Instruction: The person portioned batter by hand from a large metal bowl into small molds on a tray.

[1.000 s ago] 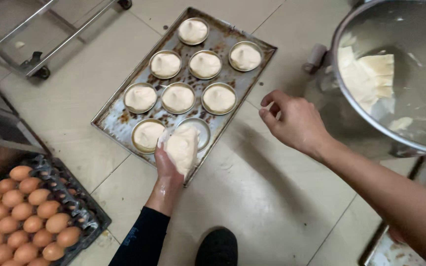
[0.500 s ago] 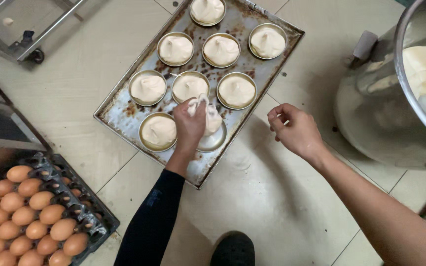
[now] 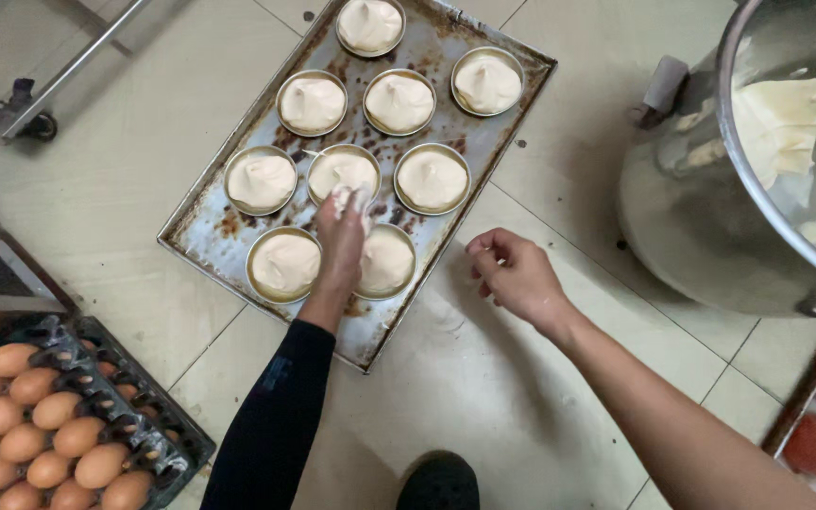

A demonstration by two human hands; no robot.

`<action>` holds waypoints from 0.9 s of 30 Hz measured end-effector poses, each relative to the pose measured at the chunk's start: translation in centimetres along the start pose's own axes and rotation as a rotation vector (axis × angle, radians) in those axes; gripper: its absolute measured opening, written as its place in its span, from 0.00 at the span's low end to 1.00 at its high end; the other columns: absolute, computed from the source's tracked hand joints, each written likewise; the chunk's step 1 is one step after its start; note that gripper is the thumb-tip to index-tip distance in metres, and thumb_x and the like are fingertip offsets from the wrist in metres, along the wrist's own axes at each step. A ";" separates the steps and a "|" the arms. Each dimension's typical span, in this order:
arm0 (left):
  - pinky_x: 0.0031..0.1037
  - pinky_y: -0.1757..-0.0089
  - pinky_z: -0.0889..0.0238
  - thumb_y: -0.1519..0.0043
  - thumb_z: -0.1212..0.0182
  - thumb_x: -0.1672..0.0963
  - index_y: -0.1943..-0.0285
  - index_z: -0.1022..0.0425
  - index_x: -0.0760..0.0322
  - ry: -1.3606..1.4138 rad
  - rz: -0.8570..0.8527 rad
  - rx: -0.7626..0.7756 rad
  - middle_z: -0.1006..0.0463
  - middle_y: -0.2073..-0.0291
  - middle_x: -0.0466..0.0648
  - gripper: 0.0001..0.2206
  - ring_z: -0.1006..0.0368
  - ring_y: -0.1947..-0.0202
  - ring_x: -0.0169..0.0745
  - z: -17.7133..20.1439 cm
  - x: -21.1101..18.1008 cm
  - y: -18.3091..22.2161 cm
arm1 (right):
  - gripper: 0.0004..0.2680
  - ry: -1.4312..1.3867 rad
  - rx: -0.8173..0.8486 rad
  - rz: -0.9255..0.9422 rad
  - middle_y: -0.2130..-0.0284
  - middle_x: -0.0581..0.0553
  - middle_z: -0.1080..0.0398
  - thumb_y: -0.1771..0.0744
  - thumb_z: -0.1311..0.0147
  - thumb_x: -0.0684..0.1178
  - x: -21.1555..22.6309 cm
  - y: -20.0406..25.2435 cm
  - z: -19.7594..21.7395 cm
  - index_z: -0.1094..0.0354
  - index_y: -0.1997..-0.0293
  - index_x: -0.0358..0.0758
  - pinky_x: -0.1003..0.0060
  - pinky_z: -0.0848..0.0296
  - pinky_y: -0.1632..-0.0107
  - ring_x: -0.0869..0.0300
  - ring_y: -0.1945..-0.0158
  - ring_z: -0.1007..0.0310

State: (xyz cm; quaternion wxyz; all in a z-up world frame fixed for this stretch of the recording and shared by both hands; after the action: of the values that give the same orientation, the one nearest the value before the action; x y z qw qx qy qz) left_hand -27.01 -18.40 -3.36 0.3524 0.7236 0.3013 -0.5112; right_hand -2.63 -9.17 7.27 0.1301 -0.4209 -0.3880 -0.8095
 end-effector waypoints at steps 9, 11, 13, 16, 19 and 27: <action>0.28 0.80 0.51 0.32 0.48 0.49 0.76 0.40 0.52 0.602 0.289 0.084 0.44 0.85 0.38 0.18 0.48 0.86 0.33 1.0 -2.7 -0.2 | 0.12 -0.054 0.089 0.007 0.69 0.49 0.26 0.31 0.49 0.58 -0.6 1.4 -1.4 0.31 0.52 0.42 0.67 0.27 0.71 0.65 0.72 0.26; 0.31 0.79 0.52 0.32 0.48 0.50 0.79 0.44 0.52 0.811 0.192 0.202 0.45 0.86 0.39 0.20 0.50 0.87 0.35 0.8 -4.6 0.4 | 0.13 -0.059 0.106 0.021 0.69 0.49 0.26 0.32 0.48 0.59 -0.5 2.0 -1.0 0.30 0.52 0.41 0.67 0.28 0.71 0.65 0.72 0.26; 0.32 0.77 0.51 0.33 0.47 0.50 0.79 0.42 0.53 0.866 0.155 0.256 0.43 0.84 0.41 0.19 0.48 0.85 0.38 -0.1 -6.8 1.2 | 0.14 -0.055 0.124 0.017 0.68 0.48 0.26 0.33 0.46 0.59 -0.5 2.7 -0.8 0.30 0.52 0.41 0.67 0.28 0.70 0.64 0.71 0.26; 0.33 0.72 0.47 0.34 0.46 0.49 0.74 0.37 0.55 0.916 0.244 0.075 0.37 0.80 0.42 0.16 0.42 0.79 0.40 -1.9 -10.1 2.6 | 0.15 -0.123 0.215 0.028 0.65 0.48 0.26 0.34 0.42 0.58 -0.5 3.9 -1.2 0.32 0.47 0.42 0.67 0.28 0.65 0.63 0.66 0.27; 0.33 0.69 0.44 0.37 0.42 0.46 0.69 0.32 0.58 1.009 0.278 0.080 0.34 0.78 0.44 0.17 0.40 0.76 0.41 -5.1 -11.6 5.1 | 0.19 -0.375 0.446 0.129 0.58 0.49 0.27 0.35 0.40 0.55 0.2 4.5 -3.1 0.37 0.40 0.45 0.65 0.27 0.55 0.62 0.55 0.29; 0.40 0.44 0.40 0.40 0.48 0.37 0.33 0.36 0.70 1.099 0.452 0.296 0.32 0.45 0.56 0.39 0.35 0.47 0.53 -8.6 -8.2 13.0 | 0.22 -0.936 0.663 0.234 0.49 0.36 0.26 0.34 0.39 0.45 2.0 7.5 -7.0 0.39 0.33 0.29 0.51 0.28 0.39 0.48 0.46 0.24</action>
State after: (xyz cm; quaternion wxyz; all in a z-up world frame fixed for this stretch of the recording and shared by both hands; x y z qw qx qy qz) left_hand -14.57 -19.38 9.02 0.1410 0.9688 0.2036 -0.0121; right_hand -3.85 -19.09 10.31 0.1582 -0.7106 -0.5878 -0.3529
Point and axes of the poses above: each hand's wrist, its own y-axis away from the middle knuckle, its own z-axis out of the back of the hand, x = y × z, the point moved 1 cm from there along -y, towards the middle knuckle
